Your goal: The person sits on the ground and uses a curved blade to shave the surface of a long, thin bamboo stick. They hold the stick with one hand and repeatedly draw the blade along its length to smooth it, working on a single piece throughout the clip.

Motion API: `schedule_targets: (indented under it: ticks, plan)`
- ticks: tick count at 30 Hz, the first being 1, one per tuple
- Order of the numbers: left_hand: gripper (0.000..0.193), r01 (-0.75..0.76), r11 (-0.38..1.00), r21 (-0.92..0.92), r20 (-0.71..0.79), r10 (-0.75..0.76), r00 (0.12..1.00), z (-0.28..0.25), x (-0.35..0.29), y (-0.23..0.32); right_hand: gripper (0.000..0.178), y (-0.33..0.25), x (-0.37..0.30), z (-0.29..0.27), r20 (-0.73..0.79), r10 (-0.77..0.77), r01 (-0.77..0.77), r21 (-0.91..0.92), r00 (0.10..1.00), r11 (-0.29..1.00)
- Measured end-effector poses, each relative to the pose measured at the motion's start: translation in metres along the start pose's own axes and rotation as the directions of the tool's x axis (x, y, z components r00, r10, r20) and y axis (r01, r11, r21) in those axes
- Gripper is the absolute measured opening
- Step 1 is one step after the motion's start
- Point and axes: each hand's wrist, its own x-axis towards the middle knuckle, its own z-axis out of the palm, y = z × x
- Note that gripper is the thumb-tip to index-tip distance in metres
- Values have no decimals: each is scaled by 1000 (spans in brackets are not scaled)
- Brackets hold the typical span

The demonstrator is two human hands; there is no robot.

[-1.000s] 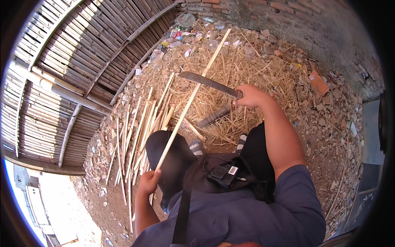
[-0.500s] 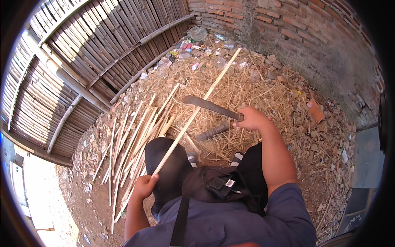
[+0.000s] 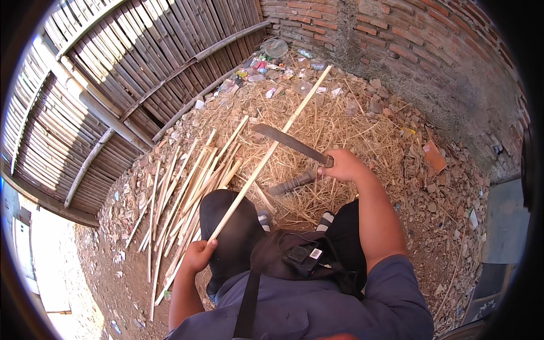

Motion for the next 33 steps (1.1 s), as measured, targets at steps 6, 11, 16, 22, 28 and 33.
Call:
schedule_targets:
  ticks: [6,11,16,22,28,33]
  plan:
    - [61,-4,999,46,5,4,1000,-2,3,-2,39,-3,-6,0,23,8,-9,2,1000,1000]
    - [61,0,999,52,4,0,1000,-2,0,5,36,-14,-4,27,104,-187,201,-144,977,969]
    - [60,6,999,51,-9,-6,1000,-3,-1,0,36,-18,-1,16,79,-142,152,-142,987,978]
    - [60,0,998,59,0,0,1000,-1,0,6,39,7,3,9,-20,-25,24,-10,999,1000]
    - [59,-18,999,36,1,18,1000,1,1,3,40,2,3,17,52,-95,97,-33,994,995]
    - [59,-32,999,3,-16,32,999,1,1,-2,38,-14,0,23,101,-142,156,-147,985,977]
